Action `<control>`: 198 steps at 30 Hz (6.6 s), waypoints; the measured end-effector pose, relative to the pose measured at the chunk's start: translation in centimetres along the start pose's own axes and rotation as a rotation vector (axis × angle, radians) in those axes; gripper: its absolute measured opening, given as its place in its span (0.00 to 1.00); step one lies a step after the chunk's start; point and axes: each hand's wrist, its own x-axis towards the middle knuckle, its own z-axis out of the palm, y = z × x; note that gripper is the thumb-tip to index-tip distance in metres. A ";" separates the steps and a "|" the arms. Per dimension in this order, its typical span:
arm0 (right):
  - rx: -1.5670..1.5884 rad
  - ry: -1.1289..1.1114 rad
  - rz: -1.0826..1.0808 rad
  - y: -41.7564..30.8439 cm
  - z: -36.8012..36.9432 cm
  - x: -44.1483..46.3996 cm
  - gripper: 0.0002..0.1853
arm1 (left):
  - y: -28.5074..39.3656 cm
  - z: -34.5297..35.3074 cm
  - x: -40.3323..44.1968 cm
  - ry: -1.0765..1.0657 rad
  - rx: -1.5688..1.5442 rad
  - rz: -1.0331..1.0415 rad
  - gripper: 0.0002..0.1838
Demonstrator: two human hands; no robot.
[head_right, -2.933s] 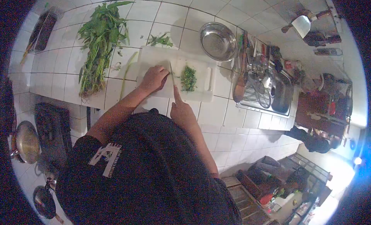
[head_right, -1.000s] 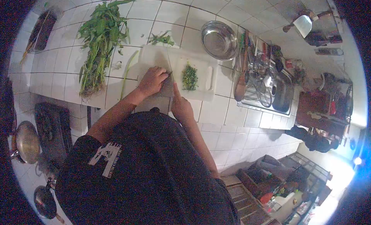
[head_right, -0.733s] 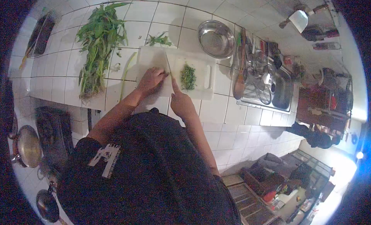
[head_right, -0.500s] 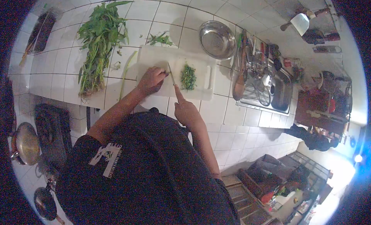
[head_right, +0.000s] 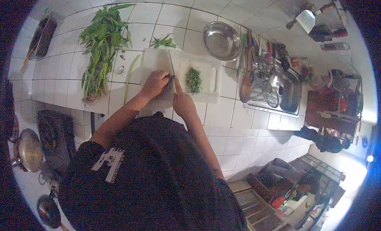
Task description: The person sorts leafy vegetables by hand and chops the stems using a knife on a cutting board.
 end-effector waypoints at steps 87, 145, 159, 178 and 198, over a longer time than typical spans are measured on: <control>-0.017 0.013 -0.044 1.1 2.2 -0.4 0.43 | 0.9 -1.0 0.1 0.022 0.040 0.022 0.17; 0.037 -0.327 -0.258 3.8 -3.7 -2.4 0.48 | -0.8 1.3 -1.2 0.022 0.061 -0.121 0.15; -0.076 -0.251 -0.117 0.7 -3.7 -2.4 0.46 | -2.4 1.7 -0.6 0.007 -0.060 -0.037 0.15; 0.044 -0.067 -0.095 1.6 0.1 -1.8 0.48 | -1.7 1.7 -0.9 -0.008 0.150 -0.085 0.15; 0.285 0.179 -0.058 6.2 -1.4 -4.4 0.37 | 3.0 3.4 2.9 0.030 0.156 -0.046 0.07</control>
